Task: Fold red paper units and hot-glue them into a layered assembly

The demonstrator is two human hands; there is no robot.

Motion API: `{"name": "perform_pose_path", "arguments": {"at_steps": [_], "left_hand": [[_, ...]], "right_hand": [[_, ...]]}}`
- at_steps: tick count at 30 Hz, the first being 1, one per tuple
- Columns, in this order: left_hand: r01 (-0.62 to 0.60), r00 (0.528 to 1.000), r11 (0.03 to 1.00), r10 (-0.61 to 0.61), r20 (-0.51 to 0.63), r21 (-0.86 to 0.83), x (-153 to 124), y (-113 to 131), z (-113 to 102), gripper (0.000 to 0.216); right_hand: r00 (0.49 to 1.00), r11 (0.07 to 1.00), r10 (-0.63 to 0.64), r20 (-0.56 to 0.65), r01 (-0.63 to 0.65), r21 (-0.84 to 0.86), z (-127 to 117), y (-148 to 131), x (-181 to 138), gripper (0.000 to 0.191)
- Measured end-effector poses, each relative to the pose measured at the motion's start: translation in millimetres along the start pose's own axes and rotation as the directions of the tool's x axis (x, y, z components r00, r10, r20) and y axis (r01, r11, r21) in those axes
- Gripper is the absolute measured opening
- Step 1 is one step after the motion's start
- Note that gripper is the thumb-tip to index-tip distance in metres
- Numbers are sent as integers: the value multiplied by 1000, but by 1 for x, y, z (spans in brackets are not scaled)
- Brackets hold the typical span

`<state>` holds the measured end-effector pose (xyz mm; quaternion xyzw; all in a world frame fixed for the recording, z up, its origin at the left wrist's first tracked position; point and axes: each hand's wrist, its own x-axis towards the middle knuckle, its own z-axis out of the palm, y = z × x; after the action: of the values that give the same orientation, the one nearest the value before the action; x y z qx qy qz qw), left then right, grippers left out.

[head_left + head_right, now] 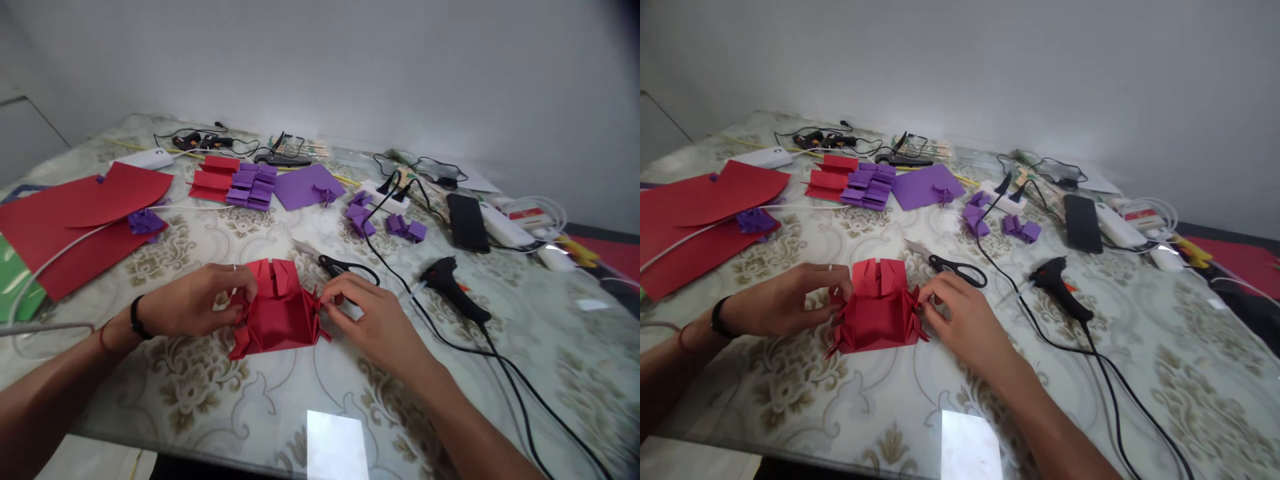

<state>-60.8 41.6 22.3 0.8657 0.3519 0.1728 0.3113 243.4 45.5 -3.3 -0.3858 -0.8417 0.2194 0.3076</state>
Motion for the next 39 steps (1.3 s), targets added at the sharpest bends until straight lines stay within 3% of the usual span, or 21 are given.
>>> {"name": "perform_pose_path", "arguments": {"at_steps": [7, 14, 17, 22, 27, 31, 34, 36, 39], "left_hand": [[-55, 998, 998, 55, -29, 17, -1, -4, 1, 24], [-87, 996, 996, 87, 7, 36, 0, -5, 23, 38], [-59, 998, 997, 58, 6, 59, 1, -3, 30, 36], [57, 998, 995, -55, -27, 83, 2, -3, 35, 37], [94, 995, 990, -89, -52, 101, 2, -7, 36, 31], [20, 997, 995, -13, -77, 101, 2, -6, 33, 19], [-80, 991, 995, 86, -98, 64, 3, -3, 28, 25], [-131, 986, 989, 137, -98, 61, 4, -1, 27, 27], [-188, 976, 977, 197, -89, 96, 6, 0, 27, 26]], "right_hand": [[1000, 999, 10, 24, -10, 30, 3, -4, -1, 18], [985, 992, -120, 122, 115, 50, 17, -6, -5, 31], [979, 996, -89, 182, 85, 31, 23, -5, -7, 35], [989, 1000, -4, 145, 4, -1, 29, -2, -8, 34], [986, 997, 76, 150, -78, 6, 28, -3, -6, 40], [976, 993, 18, 217, -42, 107, 23, -15, -8, 16], [956, 971, -94, 277, 27, 236, 19, -27, -11, 15], [965, 962, -143, 219, 84, 258, 17, -29, -11, 14], [979, 980, -158, 132, 138, 143, 16, -23, -9, 17]]}}
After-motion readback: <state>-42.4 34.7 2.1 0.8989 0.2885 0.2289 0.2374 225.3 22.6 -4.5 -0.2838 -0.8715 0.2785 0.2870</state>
